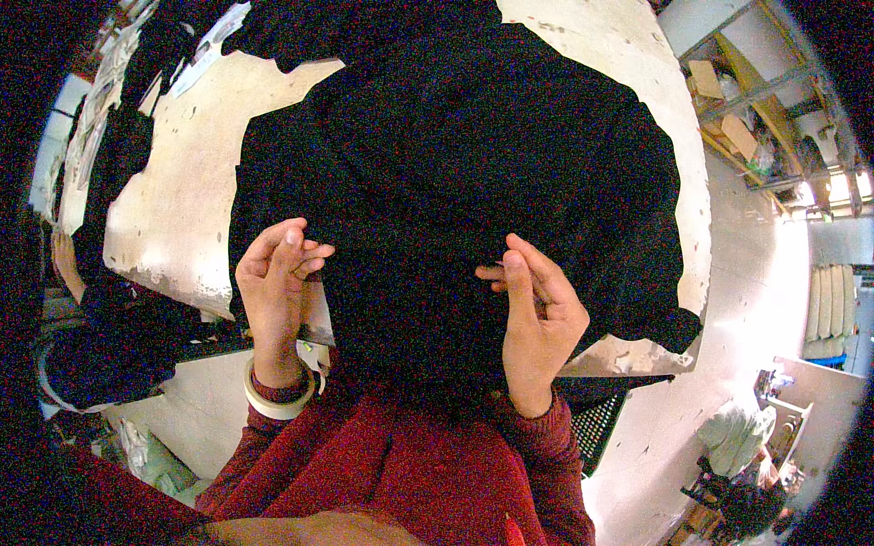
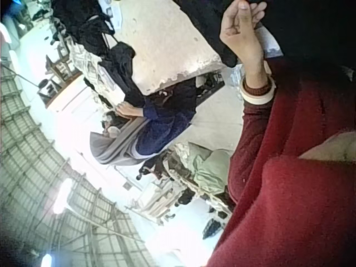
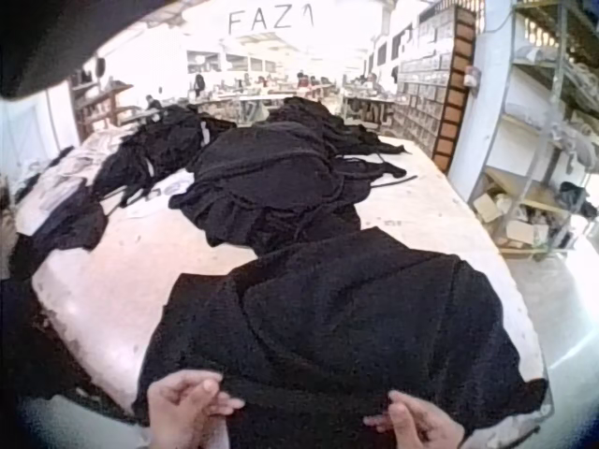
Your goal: The person measures a black garment on a table using a ruler and marks it with a pen. They then fold the garment, inspect seams, and apply tape to secure edges. The person handles the garment repeatedly, adjusting and smoothing it throughout the process.
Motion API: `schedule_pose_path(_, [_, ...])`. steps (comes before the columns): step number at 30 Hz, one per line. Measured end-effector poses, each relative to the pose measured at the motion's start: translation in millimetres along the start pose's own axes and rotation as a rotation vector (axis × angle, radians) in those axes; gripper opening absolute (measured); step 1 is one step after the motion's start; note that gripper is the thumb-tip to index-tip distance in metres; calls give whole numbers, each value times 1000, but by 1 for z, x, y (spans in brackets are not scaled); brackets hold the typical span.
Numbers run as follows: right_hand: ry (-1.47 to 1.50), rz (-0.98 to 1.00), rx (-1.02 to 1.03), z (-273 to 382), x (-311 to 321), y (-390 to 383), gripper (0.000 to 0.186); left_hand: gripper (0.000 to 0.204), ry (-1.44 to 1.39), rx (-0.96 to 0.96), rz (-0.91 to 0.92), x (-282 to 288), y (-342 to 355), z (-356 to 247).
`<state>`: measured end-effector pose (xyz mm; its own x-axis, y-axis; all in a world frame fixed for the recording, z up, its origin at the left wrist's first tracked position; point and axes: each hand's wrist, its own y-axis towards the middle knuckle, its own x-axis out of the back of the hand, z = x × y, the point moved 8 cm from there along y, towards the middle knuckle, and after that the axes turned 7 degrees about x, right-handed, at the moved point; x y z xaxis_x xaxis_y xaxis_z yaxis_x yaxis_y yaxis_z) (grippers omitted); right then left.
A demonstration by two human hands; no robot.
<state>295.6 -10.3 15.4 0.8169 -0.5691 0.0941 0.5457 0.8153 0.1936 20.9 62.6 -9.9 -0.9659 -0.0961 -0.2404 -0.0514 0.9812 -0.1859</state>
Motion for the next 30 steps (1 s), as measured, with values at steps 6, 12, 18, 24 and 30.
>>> schedule_pose_path(6, [43, 18, 56, 2, 1, -1, 20, 19, 3, -169, 9, -2, -7, -10])
schedule_pose_path(12, [66, 11, 102, 2, 5, -1, 19, 25, -4, -259, 62, -1, -13, -15])
schedule_pose_path(18, [138, 14, 77, -4, 6, 0, 19, 32, 23, -300, 50, 0, -14, -16])
schedule_pose_path(24, [143, 32, 68, -6, 7, 1, 21, 31, 59, -273, 18, 1, -11, -14])
schedule_pose_path(30, [169, 35, 34, -6, 5, 1, 22, 29, 71, -215, -20, 4, -7, -11])
